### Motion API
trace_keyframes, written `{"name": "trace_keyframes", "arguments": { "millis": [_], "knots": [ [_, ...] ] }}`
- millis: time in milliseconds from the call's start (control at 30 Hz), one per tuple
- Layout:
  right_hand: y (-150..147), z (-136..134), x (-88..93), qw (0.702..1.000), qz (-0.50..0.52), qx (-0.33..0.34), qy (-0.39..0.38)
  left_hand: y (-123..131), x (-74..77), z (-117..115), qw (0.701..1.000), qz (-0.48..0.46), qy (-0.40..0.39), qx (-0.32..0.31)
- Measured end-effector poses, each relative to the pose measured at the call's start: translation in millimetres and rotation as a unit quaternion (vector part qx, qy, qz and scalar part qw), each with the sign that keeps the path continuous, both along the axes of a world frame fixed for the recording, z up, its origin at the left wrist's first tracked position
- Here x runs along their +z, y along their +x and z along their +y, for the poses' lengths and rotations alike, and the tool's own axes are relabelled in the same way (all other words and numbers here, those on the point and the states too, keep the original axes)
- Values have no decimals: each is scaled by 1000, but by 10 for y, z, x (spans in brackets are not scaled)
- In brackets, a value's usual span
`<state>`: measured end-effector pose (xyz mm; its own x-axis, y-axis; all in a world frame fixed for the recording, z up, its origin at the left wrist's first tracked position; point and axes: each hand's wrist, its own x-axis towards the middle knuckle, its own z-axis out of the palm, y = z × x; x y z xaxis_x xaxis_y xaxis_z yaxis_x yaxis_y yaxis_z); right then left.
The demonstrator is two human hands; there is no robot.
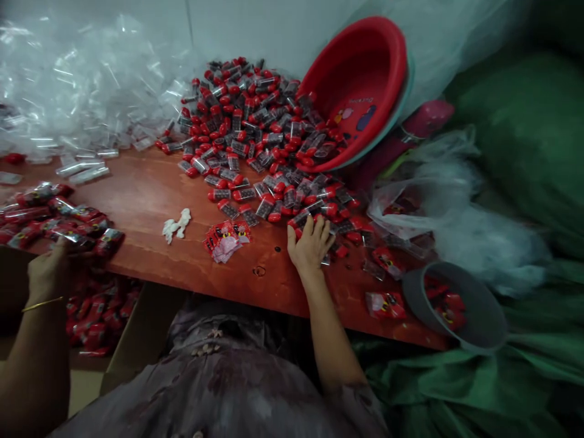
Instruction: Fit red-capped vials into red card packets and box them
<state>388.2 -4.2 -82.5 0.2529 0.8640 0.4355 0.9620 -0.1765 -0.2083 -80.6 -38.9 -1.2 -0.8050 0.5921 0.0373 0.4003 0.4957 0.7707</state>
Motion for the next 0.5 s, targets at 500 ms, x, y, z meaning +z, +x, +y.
{"name": "trace_keyframes", "arguments": {
  "millis": [500],
  "knots": [
    [-155,-17,-63,992,-45,93,74,1978,-430,403,803,328,23,-496]
  ]
}}
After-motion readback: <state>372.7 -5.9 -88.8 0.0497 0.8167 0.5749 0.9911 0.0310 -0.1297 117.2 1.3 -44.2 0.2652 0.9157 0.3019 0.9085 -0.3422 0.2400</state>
